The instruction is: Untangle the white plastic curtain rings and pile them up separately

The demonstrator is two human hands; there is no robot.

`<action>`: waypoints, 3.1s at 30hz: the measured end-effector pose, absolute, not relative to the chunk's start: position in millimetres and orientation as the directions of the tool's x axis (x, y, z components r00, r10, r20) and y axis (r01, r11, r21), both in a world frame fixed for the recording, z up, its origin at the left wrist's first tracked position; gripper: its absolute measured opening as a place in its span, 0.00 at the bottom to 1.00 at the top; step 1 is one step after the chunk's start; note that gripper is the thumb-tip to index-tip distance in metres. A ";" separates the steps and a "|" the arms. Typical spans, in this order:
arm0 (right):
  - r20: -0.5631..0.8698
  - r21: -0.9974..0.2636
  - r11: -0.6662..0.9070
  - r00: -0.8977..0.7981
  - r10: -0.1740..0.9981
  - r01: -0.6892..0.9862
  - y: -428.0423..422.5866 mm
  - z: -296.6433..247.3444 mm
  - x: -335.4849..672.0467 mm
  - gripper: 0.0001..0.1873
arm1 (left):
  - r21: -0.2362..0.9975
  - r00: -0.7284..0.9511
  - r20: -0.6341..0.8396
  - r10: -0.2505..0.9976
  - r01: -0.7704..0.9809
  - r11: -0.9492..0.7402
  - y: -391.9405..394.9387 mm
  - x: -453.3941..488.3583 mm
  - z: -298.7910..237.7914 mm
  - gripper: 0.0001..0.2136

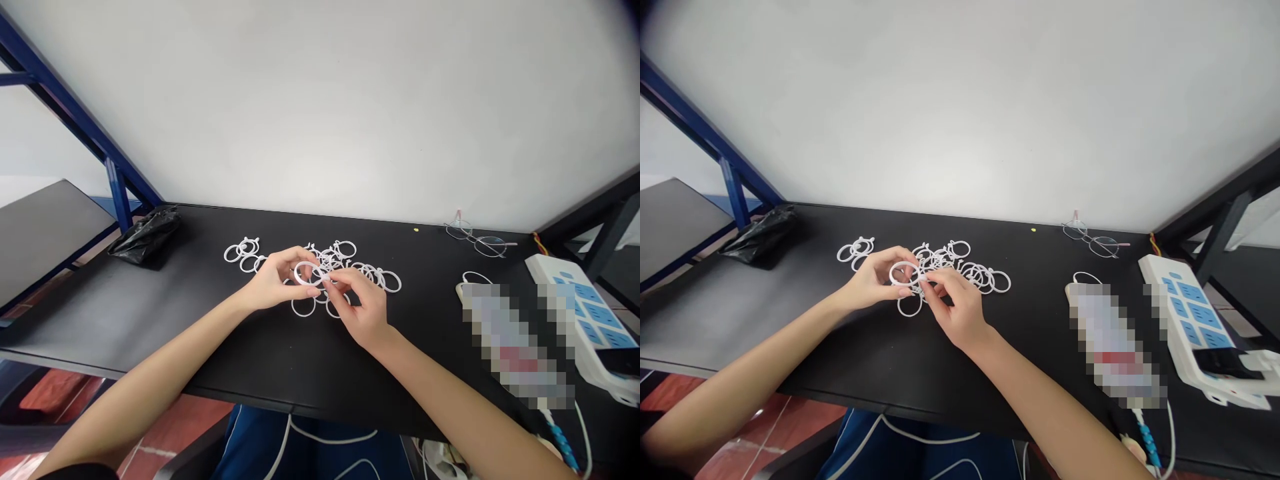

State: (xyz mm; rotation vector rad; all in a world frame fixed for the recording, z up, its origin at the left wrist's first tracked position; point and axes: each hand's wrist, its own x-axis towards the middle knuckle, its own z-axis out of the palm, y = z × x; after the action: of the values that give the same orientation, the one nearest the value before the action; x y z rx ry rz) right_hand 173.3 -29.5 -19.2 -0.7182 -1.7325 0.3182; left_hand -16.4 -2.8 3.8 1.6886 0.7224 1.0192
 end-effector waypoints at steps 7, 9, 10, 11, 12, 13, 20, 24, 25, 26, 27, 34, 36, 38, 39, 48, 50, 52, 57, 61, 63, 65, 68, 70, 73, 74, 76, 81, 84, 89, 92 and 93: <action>0.791 -0.554 0.780 -0.108 0.602 0.290 -32.4 -17.7 170.9 0.07 | 0.965 0.508 0.256 0.822 -0.078 -0.252 -10.4 -12.6 8.6 0.16; 0.787 -0.564 0.777 -0.105 0.608 0.279 -33.3 -17.8 170.2 0.07 | 0.953 0.525 0.295 0.799 -0.107 -0.282 -12.1 -12.2 6.1 0.21; 0.785 -0.569 0.776 -0.103 0.611 0.271 -33.6 -17.9 169.9 0.07 | 0.948 0.529 0.311 0.790 -0.113 -0.298 -13.0 -11.8 4.7 0.24; 0.784 -0.573 0.776 -0.101 0.613 0.262 -33.9 -18.0 169.5 0.07 | 0.943 0.527 0.322 0.786 -0.107 -0.315 -14.1 -11.4 3.2 0.26; 0.784 -0.575 0.778 -0.099 0.612 0.254 -34.1 -18.1 169.1 0.07 | 0.938 0.523 0.331 0.785 -0.092 -0.334 -15.2 -10.8 1.9 0.26; 0.785 -0.576 0.780 -0.101 0.611 0.245 -34.2 -18.1 168.7 0.08 | 0.933 0.519 0.339 0.785 -0.077 -0.353 -16.2 -10.1 0.8 0.25; 0.789 -0.568 0.790 -0.120 0.602 0.231 -34.1 -19.2 167.4 0.07 | 0.908 0.512 0.345 0.787 0.030 -0.417 -17.9 -9.1 -0.8 0.17; 0.763 -0.607 0.771 -0.132 0.633 0.192 -33.7 -21.9 168.4 0.08 | 0.879 0.533 0.327 0.781 0.132 -0.458 -14.5 -12.7 -0.2 0.13; 0.752 -0.619 0.763 -0.137 0.644 0.185 -33.6 -22.5 168.5 0.08 | 0.877 0.539 0.320 0.779 0.142 -0.459 -13.7 -13.4 -0.7 0.13; 0.743 -0.631 0.755 -0.141 0.654 0.181 -33.6 -22.8 168.6 0.08 | 0.878 0.543 0.314 0.779 0.146 -0.456 -13.1 -13.8 -1.5 0.14; 0.735 -0.640 0.747 -0.142 0.664 0.182 -33.7 -22.9 168.5 0.07 | 0.882 0.546 0.306 0.780 0.146 -0.449 -12.7 -13.9 -2.6 0.15; 0.721 -0.658 0.734 -0.139 0.679 0.170 -35.6 -20.7 166.6 0.05 | 0.873 0.489 0.352 0.798 0.137 -0.468 -14.3 -8.5 -10.7 0.17; 0.718 -0.659 0.734 -0.156 0.679 0.163 -36.1 -20.7 166.2 0.05 | 0.859 0.468 0.397 0.789 0.113 -0.499 -14.6 -7.5 -11.0 0.18; 0.720 -0.651 0.740 -0.174 0.672 0.167 -36.3 -21.1 165.6 0.05 | 0.853 0.457 0.423 0.783 0.092 -0.514 -14.8 -7.0 -10.1 0.19; 0.721 -0.647 0.743 -0.181 0.669 0.171 -36.3 -21.4 165.3 0.05 | 0.848 0.450 0.430 0.783 0.096 -0.521 -15.0 -6.9 -9.3 0.20; 0.648 -0.626 0.728 -0.333 0.685 0.279 -32.2 -21.7 171.3 0.03 | 0.719 0.339 0.543 0.768 0.286 -0.634 -16.2 -7.8 -4.4 0.21; 0.615 -0.595 0.733 -0.399 0.680 0.331 -30.8 -20.9 173.5 0.06 | 0.739 0.351 0.524 0.776 0.266 -0.619 -15.6 -8.4 -4.7 0.20; 0.600 -0.565 0.744 -0.442 0.667 0.357 -30.0 -20.0 174.6 0.08 | 0.770 0.372 0.494 0.786 0.234 -0.594 -14.9 -9.0 -5.9 0.20; 0.587 -0.530 0.766 -0.494 0.642 0.365 -30.1 -17.5 174.2 0.12 | 0.858 0.419 0.414 0.808 0.119 -0.500 -15.1 -8.8 -7.8 0.20; 0.609 -0.471 0.802 -0.522 0.597 0.368 -30.6 -16.6 173.4 0.13 | 0.868 0.427 0.380 0.820 0.142 -0.476 -16.8 -8.0 -3.0 0.17; 0.620 -0.442 0.816 -0.530 0.578 0.373 -31.2 -16.8 172.3 0.13 | 0.843 0.415 0.414 0.810 0.162 -0.513 -16.9 -8.4 -1.5 0.17; 0.621 -0.420 0.824 -0.541 0.567 0.381 -32.0 -17.6 170.7 0.13 | 0.804 0.410 0.476 0.779 0.157 -0.574 -16.2 -9.6 -1.8 0.19; 0.614 -0.393 0.830 -0.560 0.557 0.394 -33.4 -19.2 168.5 0.14 | 0.759 0.402 0.541 0.739 0.146 -0.635 -14.9 -11.7 -4.1 0.21; 0.608 -0.381 0.832 -0.569 0.554 0.404 -34.0 -20.0 167.8 0.14 | 0.748 0.394 0.553 0.734 0.154 -0.645 -14.7 -12.5 -4.8 0.23; 0.595 -0.375 0.828 -0.577 0.559 0.416 -34.3 -20.4 167.6 0.14 | 0.730 0.390 0.566 0.726 0.172 -0.661 -15.7 -12.3 -4.0 0.26; 0.591 -0.375 0.827 -0.580 0.561 0.419 -34.3 -20.5 167.7 0.14 | 0.725 0.388 0.569 0.724 0.178 -0.665 -16.1 -12.1 -3.6 0.26; 0.582 -0.375 0.825 -0.584 0.565 0.423 -34.2 -20.5 167.9 0.14 | 0.722 0.383 0.569 0.727 0.190 -0.665 -16.9 -11.3 -2.9 0.27; 0.561 -0.378 0.818 -0.596 0.575 0.433 -34.6 -21.0 167.6 0.14 | 0.735 0.353 0.550 0.757 0.225 -0.639 -17.3 -9.7 -2.2 0.28; 0.558 -0.381 0.821 -0.602 0.571 0.426 -35.3 -20.8 167.1 0.14 | 0.732 0.357 0.552 0.753 0.223 -0.643 -17.2 -10.1 -2.5 0.29; 0.548 -0.389 0.817 -0.605 0.577 0.426 -36.1 -20.2 166.6 0.14 | 0.727 0.368 0.560 0.743 0.212 -0.653 -16.4 -10.8 -2.3 0.27; 0.553 -0.382 0.822 -0.608 0.570 0.423 -36.4 -20.4 166.3 0.14 | 0.723 0.375 0.571 0.731 0.193 -0.664 -16.1 -10.4 -0.7 0.27; 0.557 -0.379 0.824 -0.607 0.566 0.420 -36.5 -20.7 166.2 0.14 | 0.720 0.378 0.574 0.726 0.188 -0.668 -16.0 -10.3 -0.2 0.26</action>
State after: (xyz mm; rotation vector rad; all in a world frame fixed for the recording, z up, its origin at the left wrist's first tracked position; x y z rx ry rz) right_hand 166.2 -36.5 -20.7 -0.7184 -2.3106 0.2738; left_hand -10.3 -16.0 -0.2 2.0880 0.7839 1.2699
